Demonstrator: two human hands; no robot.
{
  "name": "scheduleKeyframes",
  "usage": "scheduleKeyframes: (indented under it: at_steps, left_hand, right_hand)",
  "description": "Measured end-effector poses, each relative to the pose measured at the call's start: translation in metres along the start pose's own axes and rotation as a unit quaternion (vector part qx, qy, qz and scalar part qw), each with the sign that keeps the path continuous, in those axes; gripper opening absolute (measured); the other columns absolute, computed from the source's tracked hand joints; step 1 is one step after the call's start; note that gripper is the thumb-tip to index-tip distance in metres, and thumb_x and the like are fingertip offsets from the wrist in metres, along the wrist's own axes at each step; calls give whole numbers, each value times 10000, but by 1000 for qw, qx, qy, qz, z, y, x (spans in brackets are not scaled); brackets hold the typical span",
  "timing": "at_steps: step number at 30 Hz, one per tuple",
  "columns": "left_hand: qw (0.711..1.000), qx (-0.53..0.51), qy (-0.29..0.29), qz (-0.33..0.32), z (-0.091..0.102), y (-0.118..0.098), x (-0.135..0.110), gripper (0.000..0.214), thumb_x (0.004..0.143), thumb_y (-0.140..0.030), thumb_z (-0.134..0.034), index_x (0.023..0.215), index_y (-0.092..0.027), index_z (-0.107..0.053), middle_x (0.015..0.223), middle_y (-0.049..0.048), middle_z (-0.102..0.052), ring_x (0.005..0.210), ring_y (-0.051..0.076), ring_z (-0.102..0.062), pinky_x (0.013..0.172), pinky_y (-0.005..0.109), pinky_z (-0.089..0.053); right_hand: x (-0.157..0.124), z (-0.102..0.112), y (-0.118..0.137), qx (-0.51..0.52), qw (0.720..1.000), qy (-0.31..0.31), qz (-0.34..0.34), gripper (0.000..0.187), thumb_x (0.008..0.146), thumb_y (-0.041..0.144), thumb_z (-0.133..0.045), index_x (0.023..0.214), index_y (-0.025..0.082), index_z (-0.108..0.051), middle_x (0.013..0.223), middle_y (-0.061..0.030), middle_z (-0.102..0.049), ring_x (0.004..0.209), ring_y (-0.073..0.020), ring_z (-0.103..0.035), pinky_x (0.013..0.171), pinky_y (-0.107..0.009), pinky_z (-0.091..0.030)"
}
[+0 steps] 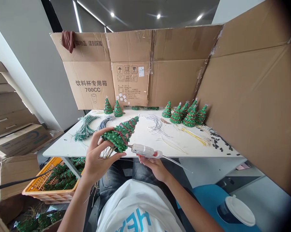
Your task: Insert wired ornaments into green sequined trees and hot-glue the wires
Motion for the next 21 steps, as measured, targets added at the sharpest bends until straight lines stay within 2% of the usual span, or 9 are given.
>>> scheduleKeyframes:
  at_steps: [5,12,21]
  left_hand:
    - [1000,9,2,-11,2,-2,1,260,842,-272,-948,986,-241,-733,1475,91,-622,1278,302,-653,952,446,-628]
    - [1000,17,18,-14,3,0,-1,256,849,-252,-941,977,-236,-719,1490,98,-614,1318,316,-651,1048,490,-613]
    - [999,38,29,-9,5,4,-3,245,866,-237,-928,979,-242,-711,1497,100,-612,1331,319,-656,1059,510,-610]
  right_hand:
    - [0,1,0,-16,1000,-3,3,333,987,583,-752,975,251,-738,934,-28,-633,921,-226,-558,926,-405,-468]
    - [0,4,0,-41,999,-7,7,314,997,560,-741,951,254,-692,907,-9,-604,913,-219,-546,922,-385,-456]
    - [1,7,-3,-76,997,-7,24,244,1040,512,-696,1012,270,-702,955,-5,-585,949,-225,-534,947,-379,-444]
Point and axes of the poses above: each hand's wrist, its own x-axis towards the middle knuckle, its own z-axis out of the back of the hand, y = z × x, the point moved 3 cm from there along x, towards the middle knuckle
